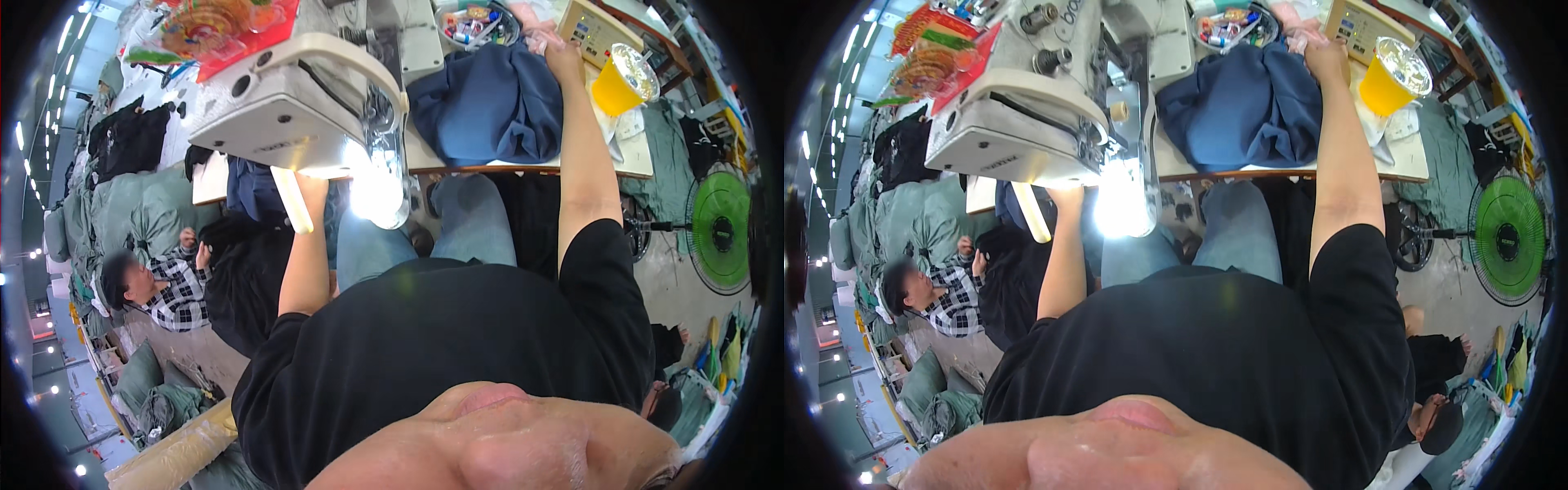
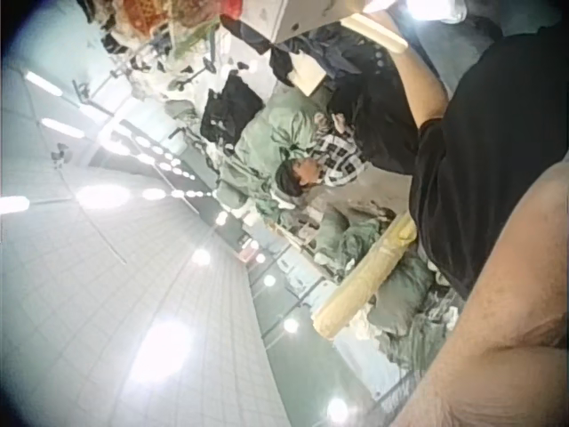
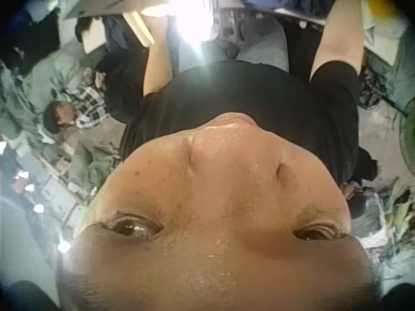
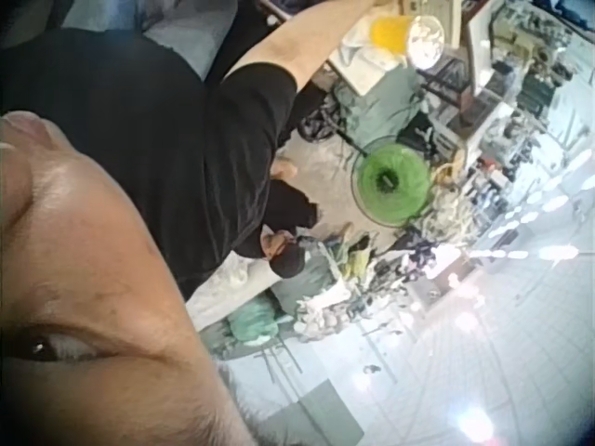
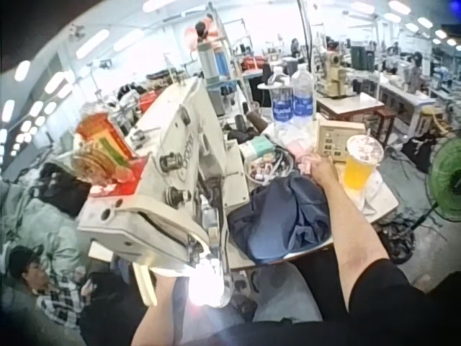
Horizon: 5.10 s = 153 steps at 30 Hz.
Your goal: The person threads a sewing machine by pulling thread from overhead spools, routing it through the machine guides, and trimming excess thread with thread snips.
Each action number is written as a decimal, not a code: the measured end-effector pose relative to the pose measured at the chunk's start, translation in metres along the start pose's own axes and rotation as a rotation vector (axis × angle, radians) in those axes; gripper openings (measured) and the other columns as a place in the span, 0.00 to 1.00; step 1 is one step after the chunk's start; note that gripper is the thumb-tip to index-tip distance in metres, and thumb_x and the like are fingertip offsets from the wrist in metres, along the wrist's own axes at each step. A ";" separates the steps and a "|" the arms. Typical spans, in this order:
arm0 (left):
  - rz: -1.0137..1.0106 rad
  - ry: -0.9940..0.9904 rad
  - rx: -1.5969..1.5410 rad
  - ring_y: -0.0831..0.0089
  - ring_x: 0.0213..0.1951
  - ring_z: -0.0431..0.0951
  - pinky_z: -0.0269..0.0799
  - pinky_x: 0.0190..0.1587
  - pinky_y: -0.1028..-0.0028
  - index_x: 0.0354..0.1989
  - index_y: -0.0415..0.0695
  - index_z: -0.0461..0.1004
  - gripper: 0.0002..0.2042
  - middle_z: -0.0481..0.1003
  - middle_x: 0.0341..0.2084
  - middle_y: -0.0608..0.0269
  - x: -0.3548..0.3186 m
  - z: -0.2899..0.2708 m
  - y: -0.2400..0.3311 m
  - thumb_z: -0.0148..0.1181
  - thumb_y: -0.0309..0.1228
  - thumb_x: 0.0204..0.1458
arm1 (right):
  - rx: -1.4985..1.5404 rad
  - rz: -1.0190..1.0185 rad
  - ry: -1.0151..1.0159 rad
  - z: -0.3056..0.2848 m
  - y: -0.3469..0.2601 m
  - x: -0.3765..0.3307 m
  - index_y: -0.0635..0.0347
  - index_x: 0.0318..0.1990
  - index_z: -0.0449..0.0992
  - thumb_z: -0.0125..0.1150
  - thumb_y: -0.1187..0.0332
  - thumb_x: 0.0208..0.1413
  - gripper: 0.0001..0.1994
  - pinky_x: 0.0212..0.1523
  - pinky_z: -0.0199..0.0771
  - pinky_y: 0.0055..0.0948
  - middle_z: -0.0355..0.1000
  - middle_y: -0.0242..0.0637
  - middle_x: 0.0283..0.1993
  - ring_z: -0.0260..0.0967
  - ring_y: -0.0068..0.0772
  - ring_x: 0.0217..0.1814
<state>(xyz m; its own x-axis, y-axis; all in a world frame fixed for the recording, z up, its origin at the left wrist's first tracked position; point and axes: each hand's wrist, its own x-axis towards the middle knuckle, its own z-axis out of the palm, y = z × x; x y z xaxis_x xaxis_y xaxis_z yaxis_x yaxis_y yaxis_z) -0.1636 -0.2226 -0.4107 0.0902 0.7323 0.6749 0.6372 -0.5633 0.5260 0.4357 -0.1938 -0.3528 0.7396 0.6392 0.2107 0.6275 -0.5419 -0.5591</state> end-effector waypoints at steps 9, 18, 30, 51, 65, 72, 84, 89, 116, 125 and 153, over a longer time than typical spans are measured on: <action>-0.006 -0.002 0.044 0.46 0.35 0.80 0.75 0.44 0.55 0.34 0.36 0.80 0.08 0.81 0.31 0.46 -0.001 -0.001 -0.012 0.62 0.23 0.45 | -0.037 0.034 -0.041 -0.005 -0.018 -0.009 0.77 0.74 0.51 0.52 0.47 0.59 0.45 0.71 0.66 0.41 0.59 0.59 0.74 0.62 0.54 0.74; -0.009 0.005 0.064 0.46 0.37 0.80 0.75 0.45 0.55 0.36 0.37 0.80 0.09 0.81 0.33 0.46 -0.002 0.006 -0.021 0.61 0.23 0.45 | -0.045 0.049 -0.012 -0.003 -0.016 -0.007 0.79 0.74 0.50 0.51 0.44 0.60 0.47 0.70 0.66 0.43 0.63 0.64 0.71 0.64 0.57 0.72; -0.012 0.006 0.074 0.45 0.39 0.80 0.75 0.47 0.56 0.38 0.38 0.81 0.11 0.81 0.35 0.45 -0.003 0.007 -0.024 0.60 0.23 0.45 | -0.060 0.062 -0.035 -0.013 -0.025 -0.016 0.80 0.74 0.49 0.50 0.50 0.59 0.44 0.69 0.68 0.40 0.60 0.60 0.74 0.64 0.52 0.73; -0.029 0.009 0.077 0.44 0.43 0.79 0.75 0.50 0.57 0.43 0.40 0.82 0.16 0.81 0.39 0.45 -0.007 0.003 -0.022 0.58 0.23 0.44 | -0.095 -0.015 -0.012 0.000 -0.021 -0.012 0.77 0.69 0.63 0.48 0.50 0.62 0.38 0.72 0.64 0.40 0.61 0.58 0.74 0.58 0.52 0.77; -0.057 -0.011 0.189 0.44 0.42 0.79 0.76 0.49 0.56 0.45 0.42 0.82 0.17 0.81 0.39 0.46 -0.009 0.005 -0.029 0.58 0.24 0.45 | -0.223 -0.231 0.001 0.029 0.014 0.023 0.73 0.55 0.77 0.49 0.44 0.61 0.35 0.66 0.70 0.48 0.73 0.68 0.58 0.69 0.65 0.65; -0.068 -0.035 0.077 0.45 0.39 0.80 0.77 0.47 0.58 0.46 0.44 0.82 0.18 0.81 0.36 0.47 -0.007 -0.003 -0.010 0.60 0.26 0.44 | -0.221 -0.216 -0.061 0.014 -0.004 0.010 0.71 0.59 0.76 0.51 0.44 0.61 0.35 0.64 0.71 0.49 0.70 0.66 0.63 0.70 0.63 0.64; 0.096 -0.002 0.243 0.50 0.39 0.82 0.77 0.47 0.58 0.44 0.41 0.81 0.20 0.82 0.37 0.50 -0.017 0.009 -0.029 0.70 0.34 0.41 | -0.195 -0.084 -0.031 0.002 -0.013 -0.002 0.76 0.69 0.62 0.50 0.46 0.61 0.40 0.66 0.71 0.46 0.68 0.65 0.66 0.69 0.59 0.67; 0.082 0.002 0.232 0.50 0.40 0.82 0.77 0.47 0.58 0.44 0.41 0.81 0.20 0.82 0.37 0.50 -0.020 0.013 -0.037 0.70 0.35 0.42 | -0.156 -0.008 -0.058 -0.005 -0.024 -0.012 0.87 0.71 0.48 0.52 0.47 0.59 0.48 0.63 0.73 0.44 0.70 0.64 0.63 0.72 0.57 0.64; 0.051 0.018 0.228 0.53 0.41 0.82 0.76 0.49 0.57 0.44 0.41 0.80 0.20 0.82 0.38 0.54 -0.032 0.023 -0.066 0.70 0.40 0.46 | -0.114 0.015 -0.016 -0.002 -0.024 -0.012 0.84 0.72 0.48 0.50 0.48 0.59 0.46 0.66 0.71 0.43 0.66 0.62 0.68 0.68 0.55 0.69; 0.052 0.028 0.236 0.53 0.41 0.81 0.76 0.49 0.57 0.44 0.41 0.80 0.20 0.82 0.39 0.55 -0.035 0.027 -0.076 0.70 0.42 0.47 | -0.112 0.016 -0.019 -0.008 -0.027 -0.015 0.85 0.72 0.49 0.48 0.50 0.60 0.45 0.67 0.70 0.41 0.67 0.62 0.68 0.64 0.53 0.72; 0.045 0.058 0.275 0.51 0.40 0.82 0.76 0.48 0.56 0.40 0.41 0.81 0.17 0.82 0.37 0.54 -0.035 0.030 -0.079 0.69 0.40 0.47 | -0.093 0.026 -0.054 -0.016 -0.033 -0.021 0.86 0.71 0.49 0.49 0.53 0.60 0.44 0.70 0.66 0.36 0.65 0.61 0.70 0.57 0.48 0.77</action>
<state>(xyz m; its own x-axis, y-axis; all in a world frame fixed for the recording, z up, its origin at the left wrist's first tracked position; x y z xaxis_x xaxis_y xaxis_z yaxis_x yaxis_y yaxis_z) -0.1937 -0.1921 -0.4916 0.0842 0.6817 0.7268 0.8183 -0.4635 0.3400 0.4035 -0.1986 -0.3260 0.7434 0.6514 0.1518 0.6298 -0.6053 -0.4868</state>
